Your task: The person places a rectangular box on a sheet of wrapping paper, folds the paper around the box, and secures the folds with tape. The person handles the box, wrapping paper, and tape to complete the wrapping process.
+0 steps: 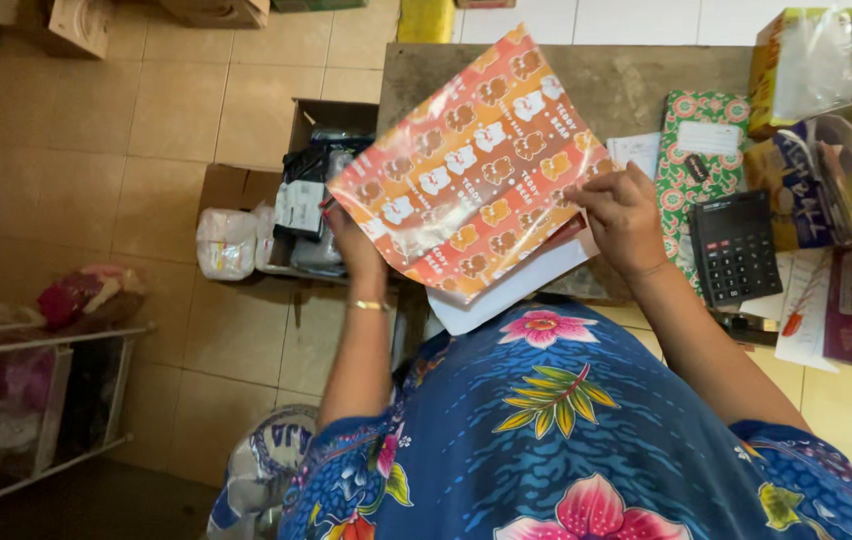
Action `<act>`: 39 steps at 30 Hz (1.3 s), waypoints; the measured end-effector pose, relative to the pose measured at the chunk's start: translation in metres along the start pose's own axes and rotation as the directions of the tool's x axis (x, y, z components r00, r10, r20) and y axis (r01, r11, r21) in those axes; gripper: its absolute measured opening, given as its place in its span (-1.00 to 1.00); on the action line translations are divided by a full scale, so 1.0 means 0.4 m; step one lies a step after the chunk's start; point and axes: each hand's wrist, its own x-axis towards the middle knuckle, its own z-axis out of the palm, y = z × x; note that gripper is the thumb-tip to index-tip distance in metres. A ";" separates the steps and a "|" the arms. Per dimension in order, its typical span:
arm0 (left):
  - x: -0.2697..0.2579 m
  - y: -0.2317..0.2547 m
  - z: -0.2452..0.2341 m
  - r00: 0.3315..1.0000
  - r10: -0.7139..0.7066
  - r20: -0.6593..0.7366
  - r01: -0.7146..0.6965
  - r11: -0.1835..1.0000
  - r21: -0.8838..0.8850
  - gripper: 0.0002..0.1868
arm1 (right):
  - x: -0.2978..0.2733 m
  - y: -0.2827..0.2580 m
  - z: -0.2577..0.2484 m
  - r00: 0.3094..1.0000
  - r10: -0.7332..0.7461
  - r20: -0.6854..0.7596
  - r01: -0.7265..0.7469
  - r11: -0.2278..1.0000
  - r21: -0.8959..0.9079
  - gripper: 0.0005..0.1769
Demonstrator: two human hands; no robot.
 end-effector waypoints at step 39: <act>-0.184 0.203 0.087 0.902 0.347 0.256 -0.412 0.514 0.753 -0.20 | -0.052 0.045 0.051 0.996 0.026 0.082 -0.029 0.999 0.043 -0.63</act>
